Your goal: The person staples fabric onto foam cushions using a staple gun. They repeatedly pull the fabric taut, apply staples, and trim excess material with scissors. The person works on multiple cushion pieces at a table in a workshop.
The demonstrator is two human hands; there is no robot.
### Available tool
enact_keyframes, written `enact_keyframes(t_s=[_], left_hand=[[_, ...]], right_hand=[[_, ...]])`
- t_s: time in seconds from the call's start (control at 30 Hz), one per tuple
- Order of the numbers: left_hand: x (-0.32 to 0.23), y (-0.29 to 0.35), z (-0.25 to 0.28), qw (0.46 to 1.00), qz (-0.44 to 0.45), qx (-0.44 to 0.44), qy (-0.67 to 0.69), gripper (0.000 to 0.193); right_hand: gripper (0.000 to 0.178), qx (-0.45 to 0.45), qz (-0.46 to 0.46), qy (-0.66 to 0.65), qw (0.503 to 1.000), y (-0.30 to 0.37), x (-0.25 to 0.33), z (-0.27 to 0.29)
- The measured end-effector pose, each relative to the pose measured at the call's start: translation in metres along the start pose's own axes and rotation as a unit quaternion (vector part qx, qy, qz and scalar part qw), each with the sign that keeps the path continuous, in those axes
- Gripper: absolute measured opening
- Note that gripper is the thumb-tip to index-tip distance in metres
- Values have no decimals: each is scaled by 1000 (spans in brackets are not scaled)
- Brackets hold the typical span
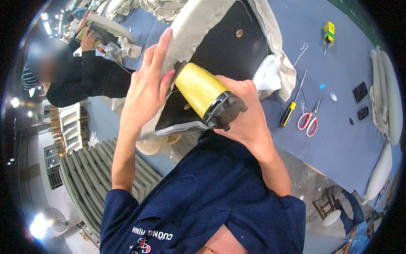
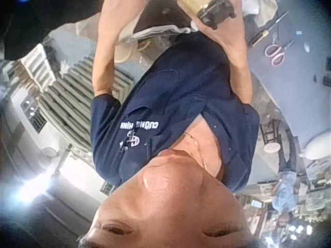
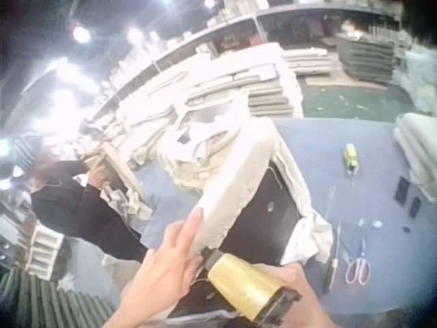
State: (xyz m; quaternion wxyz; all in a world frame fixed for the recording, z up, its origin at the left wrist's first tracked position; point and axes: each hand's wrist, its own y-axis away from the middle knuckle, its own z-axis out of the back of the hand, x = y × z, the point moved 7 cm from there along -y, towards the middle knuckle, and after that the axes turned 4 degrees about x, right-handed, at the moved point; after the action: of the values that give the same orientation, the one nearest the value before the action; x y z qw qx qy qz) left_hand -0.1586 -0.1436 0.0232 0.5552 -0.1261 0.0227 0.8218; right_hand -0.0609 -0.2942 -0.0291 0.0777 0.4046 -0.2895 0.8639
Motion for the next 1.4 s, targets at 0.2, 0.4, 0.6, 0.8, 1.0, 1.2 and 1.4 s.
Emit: enact_keyframes(t_s=[0.2, 0.4, 0.6, 0.8, 1.0, 1.2, 1.4], left_hand=[[-4, 0, 2, 999, -33, 27, -4, 83], [-17, 1, 10, 994, -56, 91, 13, 92], [-20, 7, 20, 980, -112, 117, 116, 88], [56, 6, -34, 844, 92, 59, 524, 63], [47, 35, -17, 929, 110, 101, 339, 60], [18, 53, -1, 994, 101, -24, 32, 68], [14, 52, -3, 997, 57, 41, 23, 87]], right_hand=[[27, 40, -4, -52, 998, 0, -4, 2], [22, 68, -7, -146, 987, 5, -1, -6], [21, 50, -66, -173, 982, 19, 2, -6], [24, 7, -8, -89, 996, 12, 21, 9], [16, 13, -6, -112, 994, 4, 16, -16], [17, 63, 22, -122, 990, 1, 18, -25], [29, 86, -47, -211, 973, 10, 18, -38]])
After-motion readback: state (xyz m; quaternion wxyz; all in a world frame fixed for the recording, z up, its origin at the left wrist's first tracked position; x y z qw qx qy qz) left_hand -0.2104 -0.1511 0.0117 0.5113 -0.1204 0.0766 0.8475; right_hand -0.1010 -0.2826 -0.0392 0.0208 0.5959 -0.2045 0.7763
